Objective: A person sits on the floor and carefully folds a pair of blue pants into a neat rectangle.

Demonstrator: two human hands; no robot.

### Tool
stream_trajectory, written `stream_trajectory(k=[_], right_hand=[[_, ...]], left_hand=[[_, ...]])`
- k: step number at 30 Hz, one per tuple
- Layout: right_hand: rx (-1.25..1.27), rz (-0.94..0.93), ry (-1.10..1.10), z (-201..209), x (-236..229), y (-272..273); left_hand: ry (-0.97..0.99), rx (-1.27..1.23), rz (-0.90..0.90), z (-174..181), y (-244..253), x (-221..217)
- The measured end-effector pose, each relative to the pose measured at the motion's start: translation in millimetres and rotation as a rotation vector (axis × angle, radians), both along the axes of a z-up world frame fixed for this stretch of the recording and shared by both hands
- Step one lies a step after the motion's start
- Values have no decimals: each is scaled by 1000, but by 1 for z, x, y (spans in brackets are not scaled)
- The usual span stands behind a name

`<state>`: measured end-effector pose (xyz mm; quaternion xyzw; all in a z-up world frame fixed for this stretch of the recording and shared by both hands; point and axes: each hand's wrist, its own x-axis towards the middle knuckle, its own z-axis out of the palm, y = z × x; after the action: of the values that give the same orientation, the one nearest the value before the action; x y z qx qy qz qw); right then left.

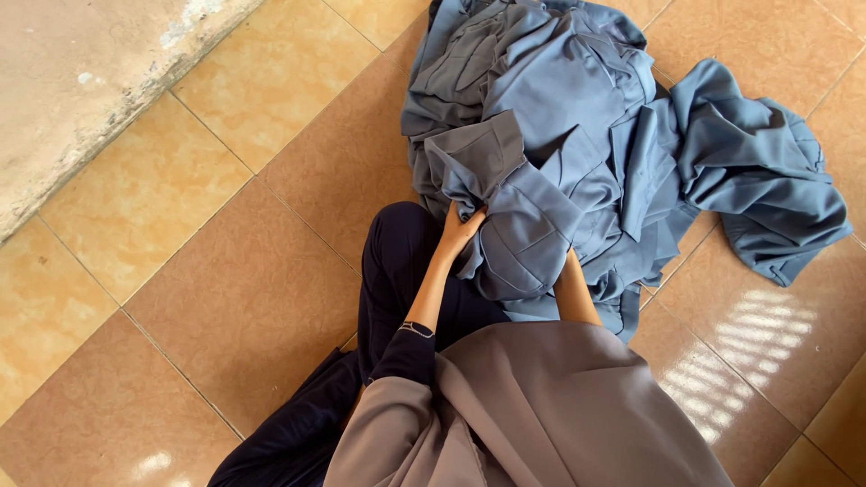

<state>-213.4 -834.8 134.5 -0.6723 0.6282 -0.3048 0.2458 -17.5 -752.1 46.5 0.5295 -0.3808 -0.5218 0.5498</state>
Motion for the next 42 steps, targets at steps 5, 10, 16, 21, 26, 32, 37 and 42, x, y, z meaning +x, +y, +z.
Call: stream_trajectory(k=[5, 10, 16, 21, 26, 32, 37, 42], right_hand=[[20, 93, -211, 22, 30, -3], [59, 224, -415, 34, 66, -4], [145, 439, -658, 42, 149, -9], [270, 650, -848, 58, 229, 13], [450, 856, -1019, 65, 312, 49], [612, 974, -857, 141, 384, 132], [124, 1096, -379, 61, 410, 149], [102, 1194, 156, -105, 388, 146]], left_hand=[[-38, -44, 105, 64, 15, 24], [-74, -183, 263, 113, 20, 60], [-156, -360, 464, 144, 54, 126], [-196, -395, 675, 163, 112, 180], [-264, -359, 879, 174, 176, 230], [-328, -261, 1152, 114, 271, 291], [-486, -28, 1619, 82, 338, 316], [-298, 177, 1632, 40, 362, 293]])
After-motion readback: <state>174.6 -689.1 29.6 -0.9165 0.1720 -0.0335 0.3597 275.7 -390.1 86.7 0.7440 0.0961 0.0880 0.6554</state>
